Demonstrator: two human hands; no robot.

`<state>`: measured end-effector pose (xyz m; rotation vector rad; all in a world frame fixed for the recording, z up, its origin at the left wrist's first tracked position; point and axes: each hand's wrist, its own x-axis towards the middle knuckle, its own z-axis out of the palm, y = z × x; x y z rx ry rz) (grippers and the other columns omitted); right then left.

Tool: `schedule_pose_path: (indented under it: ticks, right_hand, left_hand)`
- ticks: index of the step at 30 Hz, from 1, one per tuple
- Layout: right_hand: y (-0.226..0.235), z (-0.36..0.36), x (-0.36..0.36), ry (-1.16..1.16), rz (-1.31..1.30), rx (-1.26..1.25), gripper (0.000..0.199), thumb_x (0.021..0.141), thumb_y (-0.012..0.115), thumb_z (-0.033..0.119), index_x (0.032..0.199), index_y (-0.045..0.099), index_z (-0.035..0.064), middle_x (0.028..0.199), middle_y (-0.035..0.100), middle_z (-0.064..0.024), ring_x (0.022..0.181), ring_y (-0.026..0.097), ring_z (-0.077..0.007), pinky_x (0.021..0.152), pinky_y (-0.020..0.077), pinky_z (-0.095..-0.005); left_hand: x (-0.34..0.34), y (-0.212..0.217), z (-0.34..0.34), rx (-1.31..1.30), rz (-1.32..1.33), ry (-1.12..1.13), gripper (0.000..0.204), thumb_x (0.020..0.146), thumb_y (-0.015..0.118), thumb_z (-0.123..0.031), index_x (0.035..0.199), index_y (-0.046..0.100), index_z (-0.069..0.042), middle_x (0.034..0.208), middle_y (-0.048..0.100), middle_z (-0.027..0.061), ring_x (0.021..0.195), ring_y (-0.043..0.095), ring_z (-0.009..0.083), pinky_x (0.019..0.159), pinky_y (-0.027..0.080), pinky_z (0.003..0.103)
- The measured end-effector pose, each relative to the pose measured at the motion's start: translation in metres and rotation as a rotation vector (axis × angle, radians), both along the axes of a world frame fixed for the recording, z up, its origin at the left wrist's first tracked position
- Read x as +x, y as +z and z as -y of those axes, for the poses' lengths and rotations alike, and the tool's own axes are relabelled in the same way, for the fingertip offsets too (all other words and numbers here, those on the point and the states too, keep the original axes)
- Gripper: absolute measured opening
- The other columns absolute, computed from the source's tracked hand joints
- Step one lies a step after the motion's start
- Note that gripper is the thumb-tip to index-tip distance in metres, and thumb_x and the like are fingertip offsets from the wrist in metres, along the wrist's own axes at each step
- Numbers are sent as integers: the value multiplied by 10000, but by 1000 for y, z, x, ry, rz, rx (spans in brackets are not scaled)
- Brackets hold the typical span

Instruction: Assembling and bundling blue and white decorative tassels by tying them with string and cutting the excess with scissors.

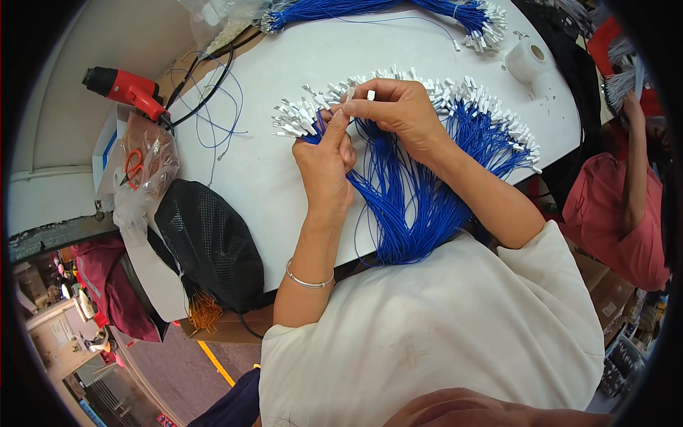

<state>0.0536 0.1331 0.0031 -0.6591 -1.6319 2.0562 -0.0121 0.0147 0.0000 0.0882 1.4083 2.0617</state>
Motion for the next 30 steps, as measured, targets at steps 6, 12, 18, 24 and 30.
schedule_pose_path:
  ticks: [6,12,18,24,30]
  right_hand:
    - [-8,1,-2,-25,-62,10,90,808,773,100,878,746,50,767,700,-22,593,471,-22,536,342,-128]
    - [-8,1,-2,-95,-108,-72,103,802,768,77,894,742,40,747,675,-13,591,464,-20,536,349,-132]
    - [-8,-2,0,-85,-101,-178,106,800,765,77,894,743,35,719,655,-9,579,444,-18,534,362,-142]
    - [-2,1,-1,14,-79,246,105,804,773,111,882,748,45,693,634,4,583,432,-24,555,379,-148]
    - [-9,-1,0,31,-20,273,109,803,782,137,863,749,53,686,624,12,597,438,-34,588,382,-149]
  left_hand:
    - [1,-1,-1,-8,0,-6,67,905,677,-94,894,644,-37,509,491,-28,376,349,19,344,217,174]
    - [5,-2,-5,21,12,2,64,899,677,-80,874,644,-32,517,503,-25,377,348,17,346,217,177]
    - [6,1,-5,35,18,-11,69,892,679,-67,853,643,-23,528,518,-15,384,345,18,348,220,183]
    - [2,-6,-1,-72,-41,-28,79,890,683,-74,878,662,1,529,521,-11,397,352,20,355,226,181]
    - [4,-2,-2,-197,-226,-68,84,901,669,-81,909,673,3,522,503,-19,404,360,24,361,235,177]
